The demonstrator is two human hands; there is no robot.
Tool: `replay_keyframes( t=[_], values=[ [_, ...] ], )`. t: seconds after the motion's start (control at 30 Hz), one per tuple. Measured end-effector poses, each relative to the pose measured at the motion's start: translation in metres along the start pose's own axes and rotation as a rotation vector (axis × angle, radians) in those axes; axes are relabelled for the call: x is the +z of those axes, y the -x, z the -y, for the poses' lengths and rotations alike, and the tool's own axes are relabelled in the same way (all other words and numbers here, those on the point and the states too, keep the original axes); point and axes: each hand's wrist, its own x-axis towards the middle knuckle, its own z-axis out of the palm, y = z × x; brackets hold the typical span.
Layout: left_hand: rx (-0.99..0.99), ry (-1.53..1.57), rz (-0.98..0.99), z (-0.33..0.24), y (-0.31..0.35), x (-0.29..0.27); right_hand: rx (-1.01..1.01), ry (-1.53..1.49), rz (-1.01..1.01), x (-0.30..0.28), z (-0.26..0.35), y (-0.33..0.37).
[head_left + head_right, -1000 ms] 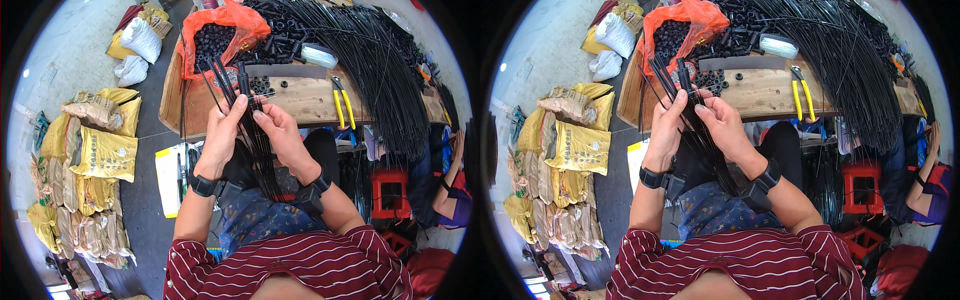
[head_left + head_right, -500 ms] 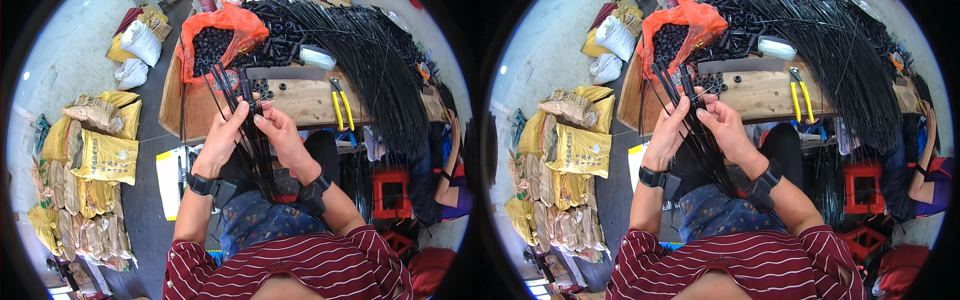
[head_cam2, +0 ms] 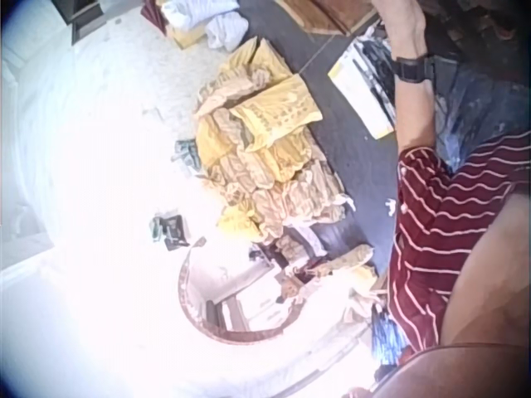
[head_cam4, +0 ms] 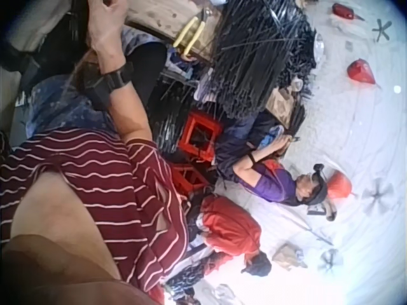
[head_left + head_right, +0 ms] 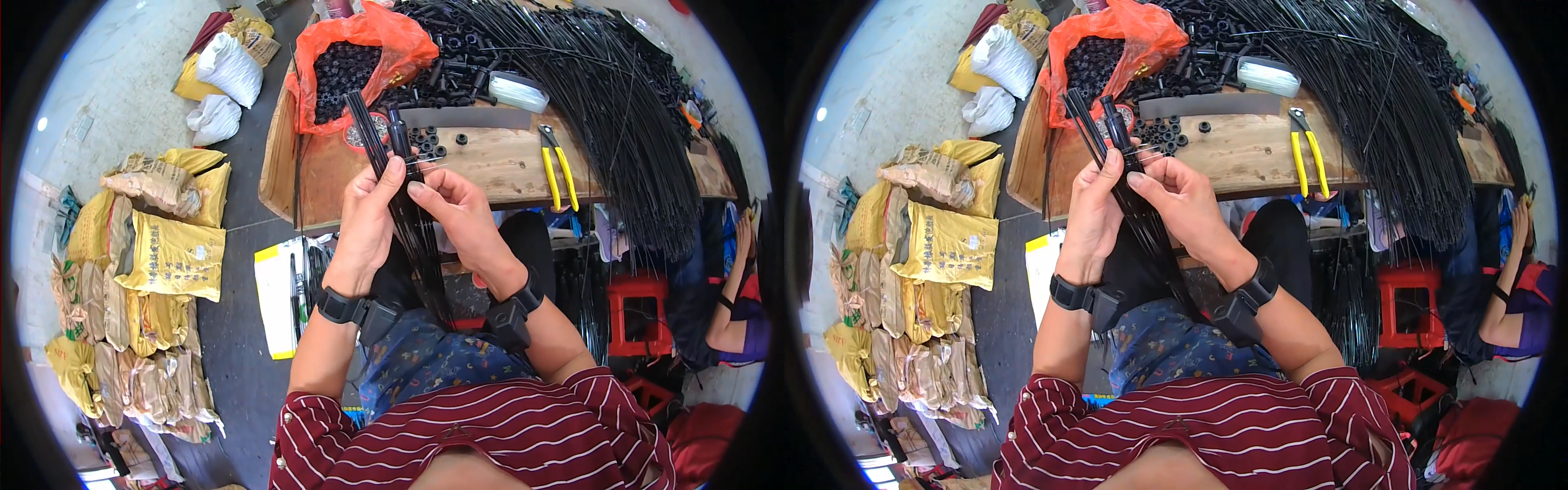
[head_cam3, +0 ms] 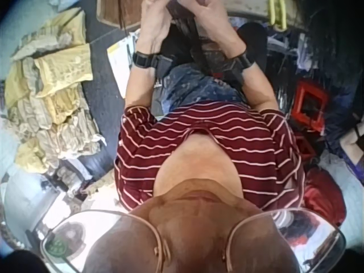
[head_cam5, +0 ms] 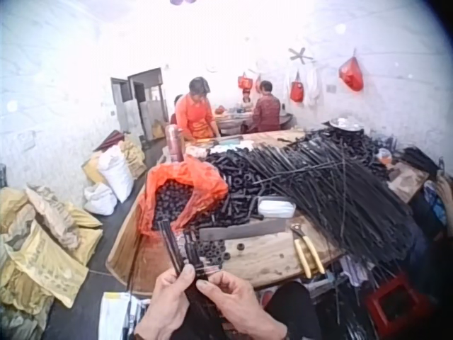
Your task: Assembling components onto black cables using pliers in a factory setting.
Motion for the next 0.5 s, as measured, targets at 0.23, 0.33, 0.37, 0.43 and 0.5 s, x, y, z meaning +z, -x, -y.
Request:
replay_keyframes(
  t=[0.23,0.33,0.37,0.43,0.5],
  values=[
    [-0.022,0.002,0.022,-0.003,0.006,0.005,0.083,-0.077,0.054,-0.001,0.010,0.002],
    [0.034,-0.146,-0.022,-0.003,0.008,0.007,0.085,-0.036,0.021,0.000,0.008,0.003],
    [0.041,-0.154,-0.017,-0.003,0.009,0.007,0.059,-0.024,0.009,0.000,0.007,0.003],
    [0.051,-0.163,-0.009,-0.004,0.009,0.007,0.088,-0.041,0.022,-0.003,0.004,0.001],
    [-0.035,-0.063,0.028,-0.005,0.010,0.004,0.118,-0.058,0.034,-0.006,0.002,-0.001]
  ],
)
